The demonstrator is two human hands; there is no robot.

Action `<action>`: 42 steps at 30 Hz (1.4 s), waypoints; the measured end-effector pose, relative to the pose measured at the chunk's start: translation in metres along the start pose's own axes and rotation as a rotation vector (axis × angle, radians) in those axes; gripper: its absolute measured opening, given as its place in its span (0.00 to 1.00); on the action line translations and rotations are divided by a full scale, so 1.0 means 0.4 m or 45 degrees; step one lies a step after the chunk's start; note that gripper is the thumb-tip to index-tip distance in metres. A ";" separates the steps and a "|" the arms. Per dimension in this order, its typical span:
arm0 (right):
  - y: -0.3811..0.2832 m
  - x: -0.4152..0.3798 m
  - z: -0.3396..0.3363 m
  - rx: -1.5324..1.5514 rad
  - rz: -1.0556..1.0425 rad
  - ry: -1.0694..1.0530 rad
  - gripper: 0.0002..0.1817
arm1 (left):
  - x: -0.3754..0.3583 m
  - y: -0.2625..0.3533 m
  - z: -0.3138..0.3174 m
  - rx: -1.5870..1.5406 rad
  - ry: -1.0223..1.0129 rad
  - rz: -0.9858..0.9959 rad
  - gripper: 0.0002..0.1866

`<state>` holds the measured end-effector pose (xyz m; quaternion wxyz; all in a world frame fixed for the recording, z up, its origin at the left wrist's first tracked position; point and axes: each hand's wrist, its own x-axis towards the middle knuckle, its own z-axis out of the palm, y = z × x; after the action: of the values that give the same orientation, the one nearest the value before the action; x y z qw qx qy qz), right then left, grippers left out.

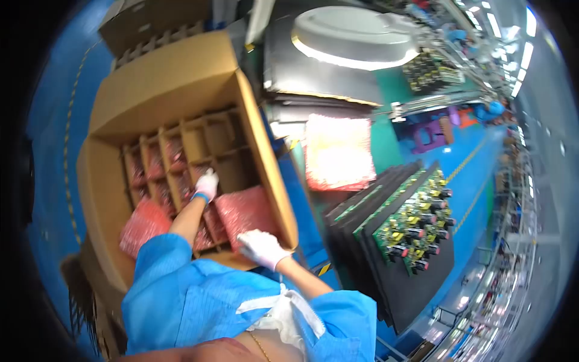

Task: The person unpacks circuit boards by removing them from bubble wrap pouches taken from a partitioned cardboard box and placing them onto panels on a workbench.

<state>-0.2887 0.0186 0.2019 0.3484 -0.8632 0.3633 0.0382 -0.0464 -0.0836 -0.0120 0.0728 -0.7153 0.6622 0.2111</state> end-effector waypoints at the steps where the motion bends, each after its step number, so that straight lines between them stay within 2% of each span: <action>1: -0.003 -0.010 0.012 0.056 -0.009 0.049 0.16 | 0.010 -0.018 -0.012 0.002 -0.052 0.056 0.13; 3: -0.009 -0.017 -0.004 0.097 -0.005 -0.019 0.17 | 0.020 -0.070 -0.050 -0.037 -0.026 0.209 0.15; 5: -0.019 -0.032 -0.024 0.178 0.014 0.077 0.16 | 0.061 -0.137 -0.110 -0.368 -0.225 0.306 0.16; 6: -0.025 -0.037 -0.037 0.221 0.060 0.076 0.18 | 0.062 -0.167 -0.150 -0.580 -0.223 0.331 0.16; 8: -0.008 -0.035 -0.025 0.400 0.004 0.303 0.20 | 0.025 -0.195 -0.253 -0.910 -0.218 0.406 0.15; 9: -0.002 -0.032 -0.023 0.491 -0.031 0.418 0.21 | -0.025 -0.176 -0.315 -1.137 -0.214 0.371 0.12; 10: -0.019 -0.031 -0.057 0.596 -0.004 0.484 0.26 | -0.066 -0.157 -0.357 -1.147 -0.110 0.377 0.11; 11: -0.049 -0.030 -0.090 0.993 0.186 0.446 0.30 | -0.110 -0.132 -0.394 -1.157 -0.008 0.382 0.10; 13: -0.032 -0.004 -0.087 0.943 0.200 0.585 0.35 | -0.239 -0.023 -0.489 -1.377 0.070 0.491 0.10; 15: -0.040 0.015 -0.094 1.789 0.062 0.606 0.40 | -0.370 0.118 -0.533 -1.638 0.060 0.538 0.14; 16: -0.050 -0.009 -0.114 1.831 0.110 0.638 0.39 | -0.436 0.179 -0.554 -1.800 -0.193 0.605 0.16; 17: -0.032 -0.021 -0.116 2.158 -0.047 0.557 0.38 | -0.489 0.221 -0.566 -1.950 -0.457 0.667 0.19; 18: -0.014 -0.032 -0.118 2.482 -0.185 0.443 0.38 | -0.526 0.238 -0.566 -2.023 -0.441 0.791 0.23; 19: -0.021 -0.082 -0.158 2.799 -0.337 0.190 0.38 | -0.553 0.250 -0.562 -2.098 -0.426 0.914 0.26; 20: -0.001 -0.117 -0.158 2.801 -0.268 0.249 0.38 | -0.554 0.237 -0.553 -1.978 -0.266 0.893 0.29; 21: 0.013 -0.146 -0.157 2.803 -0.197 0.305 0.39 | -0.560 0.249 -0.560 -1.970 -0.032 0.748 0.30; 23: 0.015 -0.192 -0.160 2.731 -0.224 0.329 0.39 | -0.525 0.275 -0.534 -2.071 0.230 0.646 0.31; 24: 0.011 -0.215 -0.168 2.693 -0.240 0.352 0.39 | -0.500 0.286 -0.507 -2.190 0.045 0.672 0.37; 25: -0.015 -0.238 -0.184 2.520 -0.360 0.362 0.40 | -0.509 0.326 -0.500 -2.131 -0.040 0.848 0.36; 27: -0.063 -0.308 -0.200 2.417 -0.334 0.215 0.41 | -0.537 0.370 -0.459 -2.085 -0.178 0.791 0.28; 28: -0.057 -0.325 -0.196 2.170 -0.358 0.314 0.40 | -0.544 0.407 -0.445 -2.127 -0.103 0.689 0.13; 31: -0.018 -0.391 -0.165 1.183 -0.004 0.712 0.45 | -0.559 0.475 -0.445 -2.117 0.159 0.608 0.08; 32: -0.043 -0.433 -0.188 0.876 0.235 0.786 0.42 | -0.573 0.504 -0.462 -2.071 0.304 0.578 0.08; 35: 0.016 -0.452 -0.135 1.086 0.138 0.960 0.25 | -0.592 0.521 -0.482 -2.137 0.125 0.652 0.10; 36: 0.037 -0.458 -0.126 1.471 0.125 0.990 0.14 | -0.612 0.537 -0.495 -2.364 -0.053 0.630 0.12; 37: 0.036 -0.468 -0.136 1.581 0.034 1.071 0.13 | -0.627 0.557 -0.505 -2.586 -0.246 0.598 0.13; 39: 0.026 -0.479 -0.143 1.491 -0.068 1.217 0.13 | -0.628 0.568 -0.505 -2.538 -0.181 0.641 0.14; 42: 0.008 -0.514 -0.166 0.922 0.240 1.354 0.15 | -0.643 0.585 -0.516 -2.369 0.067 0.671 0.13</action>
<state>-0.4538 0.0987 0.3158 0.3852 -0.5568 0.5502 -0.4887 -0.2416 0.0465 0.3173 -0.5874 -0.3199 0.3706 0.6444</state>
